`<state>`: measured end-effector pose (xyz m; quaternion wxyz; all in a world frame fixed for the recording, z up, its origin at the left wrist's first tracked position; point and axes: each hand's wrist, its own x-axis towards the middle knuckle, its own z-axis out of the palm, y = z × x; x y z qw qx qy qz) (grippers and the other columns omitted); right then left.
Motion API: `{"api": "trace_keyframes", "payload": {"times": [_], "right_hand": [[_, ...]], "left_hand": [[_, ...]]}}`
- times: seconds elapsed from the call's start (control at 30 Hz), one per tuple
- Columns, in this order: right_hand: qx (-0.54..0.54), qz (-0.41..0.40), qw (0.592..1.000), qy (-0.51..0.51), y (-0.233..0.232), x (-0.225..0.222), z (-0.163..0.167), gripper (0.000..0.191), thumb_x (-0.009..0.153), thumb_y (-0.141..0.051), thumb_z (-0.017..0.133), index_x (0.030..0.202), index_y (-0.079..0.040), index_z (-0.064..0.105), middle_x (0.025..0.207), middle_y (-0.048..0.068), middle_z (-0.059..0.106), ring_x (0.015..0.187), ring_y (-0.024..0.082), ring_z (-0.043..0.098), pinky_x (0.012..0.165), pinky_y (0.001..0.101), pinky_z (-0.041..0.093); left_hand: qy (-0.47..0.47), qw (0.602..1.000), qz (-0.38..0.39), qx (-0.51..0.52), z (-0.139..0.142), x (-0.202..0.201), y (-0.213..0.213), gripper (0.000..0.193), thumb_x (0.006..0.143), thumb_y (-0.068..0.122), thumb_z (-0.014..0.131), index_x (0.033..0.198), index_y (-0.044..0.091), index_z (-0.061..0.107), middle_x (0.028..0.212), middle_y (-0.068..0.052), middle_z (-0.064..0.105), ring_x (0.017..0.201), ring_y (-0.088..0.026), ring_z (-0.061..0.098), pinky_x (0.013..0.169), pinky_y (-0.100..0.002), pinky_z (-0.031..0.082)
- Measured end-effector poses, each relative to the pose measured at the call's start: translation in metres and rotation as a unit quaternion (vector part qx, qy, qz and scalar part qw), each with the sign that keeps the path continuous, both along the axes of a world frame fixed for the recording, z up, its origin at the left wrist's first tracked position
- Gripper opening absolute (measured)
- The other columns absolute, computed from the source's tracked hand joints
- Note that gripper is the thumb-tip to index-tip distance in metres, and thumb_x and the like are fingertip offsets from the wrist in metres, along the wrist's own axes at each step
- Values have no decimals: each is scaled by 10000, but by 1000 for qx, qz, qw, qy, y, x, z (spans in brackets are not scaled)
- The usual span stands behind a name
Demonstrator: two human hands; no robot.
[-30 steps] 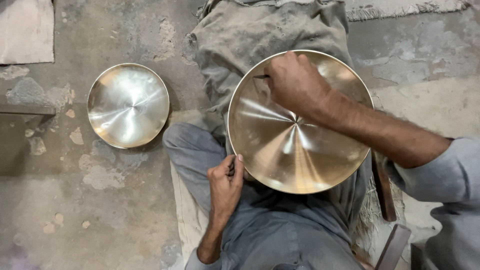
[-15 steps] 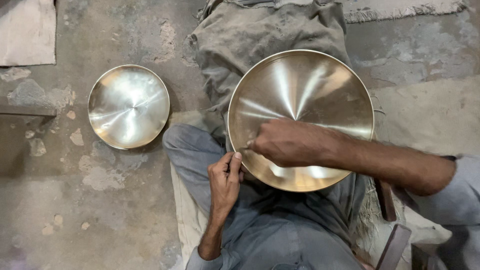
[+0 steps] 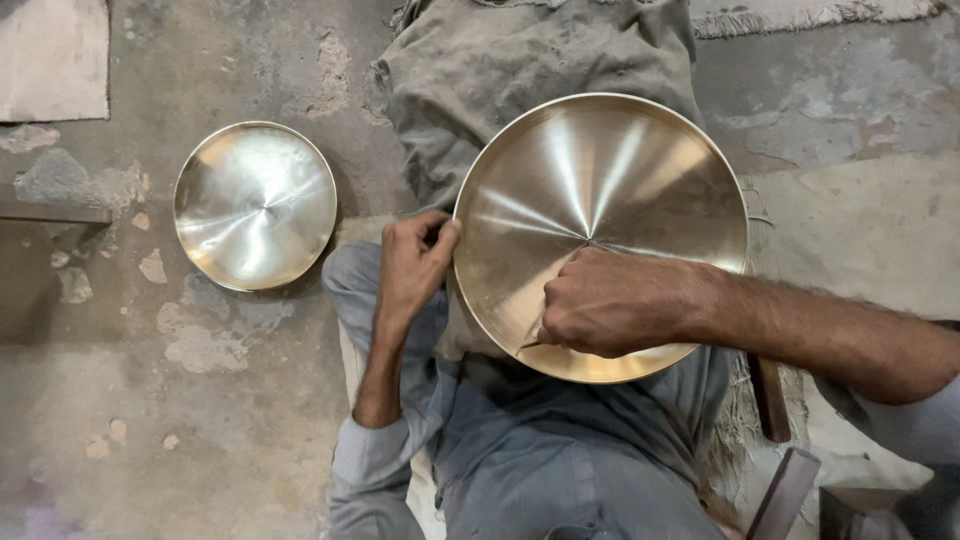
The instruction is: The person sits cross-legged on the floor and uses a pointed metal tool to engrave radial lines on a brass plate resting on a cushion on their lap. They repeatedly rotate the plate and continue engraving, then set the finished plate aside and pick up another to repeat the process.
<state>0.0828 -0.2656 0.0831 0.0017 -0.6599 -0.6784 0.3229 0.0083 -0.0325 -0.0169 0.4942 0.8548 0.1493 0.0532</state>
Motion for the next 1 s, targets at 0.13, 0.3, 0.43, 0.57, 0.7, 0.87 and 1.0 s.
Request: {"api": "trace_keyframes", "payload": {"times": [0.13, 0.3, 0.43, 0.57, 0.7, 0.87, 1.0], "right_hand": [[104, -16, 991, 79, 4, 6, 2, 247, 905, -238, 674, 754, -71, 776, 549, 66, 680, 489, 179, 646, 441, 428, 540], [22, 31, 999, 35, 21, 14, 2, 145, 857, -154, 716, 747, -94, 789, 615, 63, 717, 527, 189, 686, 508, 432, 534], [51, 40, 996, 63, 46, 23, 2, 127, 852, -82, 702, 760, -92, 789, 647, 60, 723, 557, 171, 724, 468, 373, 565], [61, 2, 997, 47, 54, 25, 5, 83, 735, -55, 754, 776, -96, 813, 649, 71, 736, 586, 224, 716, 490, 424, 542], [124, -92, 986, 58, 53, 30, 5, 113, 829, -56, 705, 887, -74, 799, 669, 107, 736, 572, 237, 743, 491, 396, 590], [93, -150, 984, -24, 46, 20, -5, 190, 943, -90, 616, 856, 2, 758, 648, 180, 716, 602, 291, 739, 529, 446, 600], [56, -136, 989, 5, 27, -7, -14, 281, 1010, -73, 524, 853, 57, 718, 668, 183, 697, 553, 249, 738, 458, 386, 609]], "left_hand": [[-20, 1000, -9, 4, 3, 7, 2, 330, 968, 270, 655, 1071, -16, 783, 751, -102, 771, 596, -114, 675, 541, -280, 517], [123, 988, 43, -78, 11, -36, -14, 349, 998, 359, 656, 1044, 28, 759, 597, -79, 607, 473, -131, 551, 466, -311, 465], [34, 991, 28, -126, 11, -59, -29, 325, 1016, 262, 663, 920, -48, 649, 637, -21, 629, 585, -41, 543, 495, -273, 450], [3, 997, 42, -57, 10, -56, -33, 299, 1022, 235, 655, 926, -48, 652, 612, -42, 608, 572, -41, 506, 482, -276, 415], [-19, 997, 40, -68, 10, -51, -33, 277, 1003, 239, 645, 956, -32, 668, 630, -31, 657, 582, -26, 556, 491, -263, 448], [-6, 1000, 27, -9, 1, -23, -16, 289, 1005, 237, 669, 1031, -44, 731, 656, -108, 671, 574, -79, 546, 496, -300, 436], [-44, 998, -19, 26, 1, 15, -3, 296, 997, 239, 679, 1127, -17, 754, 747, -133, 752, 578, -110, 665, 514, -293, 504]]}}
